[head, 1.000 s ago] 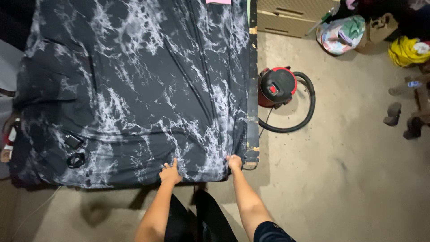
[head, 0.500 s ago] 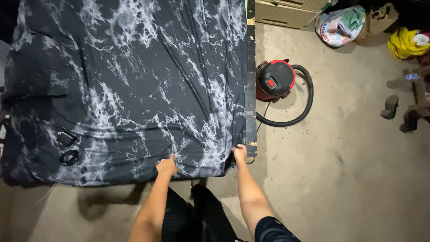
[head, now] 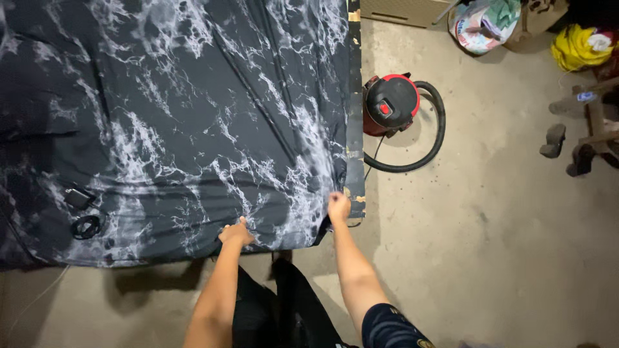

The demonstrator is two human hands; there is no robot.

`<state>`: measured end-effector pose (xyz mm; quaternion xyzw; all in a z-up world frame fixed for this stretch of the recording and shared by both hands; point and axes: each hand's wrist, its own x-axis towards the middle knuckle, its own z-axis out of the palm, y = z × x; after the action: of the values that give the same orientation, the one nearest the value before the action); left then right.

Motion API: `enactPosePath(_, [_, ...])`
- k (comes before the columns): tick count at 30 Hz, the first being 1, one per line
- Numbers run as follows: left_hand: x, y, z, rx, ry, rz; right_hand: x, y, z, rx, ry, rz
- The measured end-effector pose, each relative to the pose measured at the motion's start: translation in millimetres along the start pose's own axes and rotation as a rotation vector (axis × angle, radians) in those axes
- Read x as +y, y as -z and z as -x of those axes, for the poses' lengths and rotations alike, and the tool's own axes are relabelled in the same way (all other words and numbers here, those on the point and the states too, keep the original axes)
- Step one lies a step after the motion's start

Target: The person folds a pillowcase and places it on a bed, moves a vacuum cleaner and other items across a floor, organizes clothing on hangers in a storage area, and uses scissors to cut small packets from a sheet of paper.

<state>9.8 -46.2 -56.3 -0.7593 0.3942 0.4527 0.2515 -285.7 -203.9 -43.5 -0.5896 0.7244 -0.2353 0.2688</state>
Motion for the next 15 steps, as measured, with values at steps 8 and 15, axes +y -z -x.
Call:
enactPosePath(8, [-8,1,10,0.001,0.006,0.045,-2,-30,44,-0.207,-0.165,-0.263])
enactPosePath(15, [-16,3,29,0.022,-0.03,0.132,-3,-12,118,-0.585,-0.974,-0.76])
